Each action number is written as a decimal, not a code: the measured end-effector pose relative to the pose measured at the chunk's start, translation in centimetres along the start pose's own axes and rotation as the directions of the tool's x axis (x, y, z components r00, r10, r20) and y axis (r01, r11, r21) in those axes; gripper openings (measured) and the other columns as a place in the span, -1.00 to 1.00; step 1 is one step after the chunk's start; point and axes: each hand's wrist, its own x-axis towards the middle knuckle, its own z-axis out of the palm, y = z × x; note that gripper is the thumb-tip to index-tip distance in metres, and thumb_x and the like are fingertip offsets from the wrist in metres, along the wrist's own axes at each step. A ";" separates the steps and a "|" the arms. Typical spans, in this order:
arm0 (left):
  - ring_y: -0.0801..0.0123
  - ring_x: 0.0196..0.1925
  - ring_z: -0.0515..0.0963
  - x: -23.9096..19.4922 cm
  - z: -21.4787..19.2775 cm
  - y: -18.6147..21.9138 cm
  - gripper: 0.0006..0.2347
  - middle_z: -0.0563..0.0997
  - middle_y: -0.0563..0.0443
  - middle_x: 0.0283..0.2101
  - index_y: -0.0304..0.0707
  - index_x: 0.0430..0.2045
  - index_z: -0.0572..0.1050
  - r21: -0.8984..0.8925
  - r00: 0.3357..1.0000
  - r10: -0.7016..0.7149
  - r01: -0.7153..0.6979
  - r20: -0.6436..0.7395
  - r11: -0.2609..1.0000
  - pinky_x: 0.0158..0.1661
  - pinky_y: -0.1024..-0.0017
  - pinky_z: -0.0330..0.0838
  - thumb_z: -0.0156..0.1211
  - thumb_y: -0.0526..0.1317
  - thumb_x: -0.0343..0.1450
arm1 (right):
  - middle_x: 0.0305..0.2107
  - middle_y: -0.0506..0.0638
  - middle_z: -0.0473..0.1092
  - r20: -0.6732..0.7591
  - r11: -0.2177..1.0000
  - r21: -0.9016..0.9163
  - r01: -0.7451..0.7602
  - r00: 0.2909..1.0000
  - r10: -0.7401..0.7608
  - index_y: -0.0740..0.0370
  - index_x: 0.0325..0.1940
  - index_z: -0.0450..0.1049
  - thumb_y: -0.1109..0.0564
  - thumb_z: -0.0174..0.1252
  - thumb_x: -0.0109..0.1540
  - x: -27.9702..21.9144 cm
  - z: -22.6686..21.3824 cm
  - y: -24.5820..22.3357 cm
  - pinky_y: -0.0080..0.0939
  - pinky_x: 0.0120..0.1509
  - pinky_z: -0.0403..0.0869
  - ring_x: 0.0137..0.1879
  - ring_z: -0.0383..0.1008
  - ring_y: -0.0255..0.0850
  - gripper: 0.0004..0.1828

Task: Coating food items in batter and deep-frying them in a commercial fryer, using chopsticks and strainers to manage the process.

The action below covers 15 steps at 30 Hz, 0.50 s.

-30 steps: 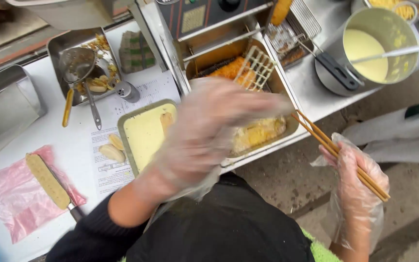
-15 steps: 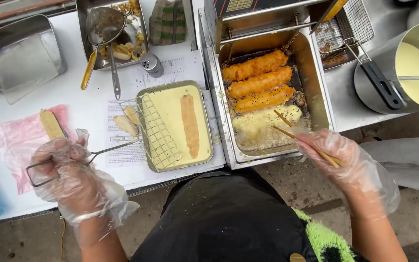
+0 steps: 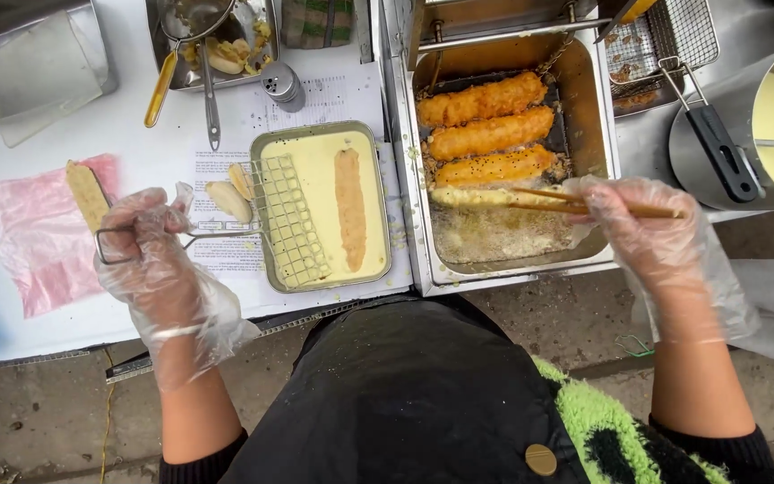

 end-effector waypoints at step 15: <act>0.31 -0.27 0.63 1.8 -0.6 -6.4 -0.73 0.60 -0.11 -0.20 -0.15 0.09 0.42 -0.194 0.860 -0.313 0.254 -0.403 0.948 -0.15 0.37 0.65 0.27 -0.34 0.52 | -0.08 -0.04 0.58 -0.037 0.982 -0.062 -0.177 0.984 0.175 0.13 0.08 0.62 0.07 0.22 0.35 -1.8 -0.1 -4.0 -0.36 0.18 0.50 0.05 0.58 -0.30 -0.75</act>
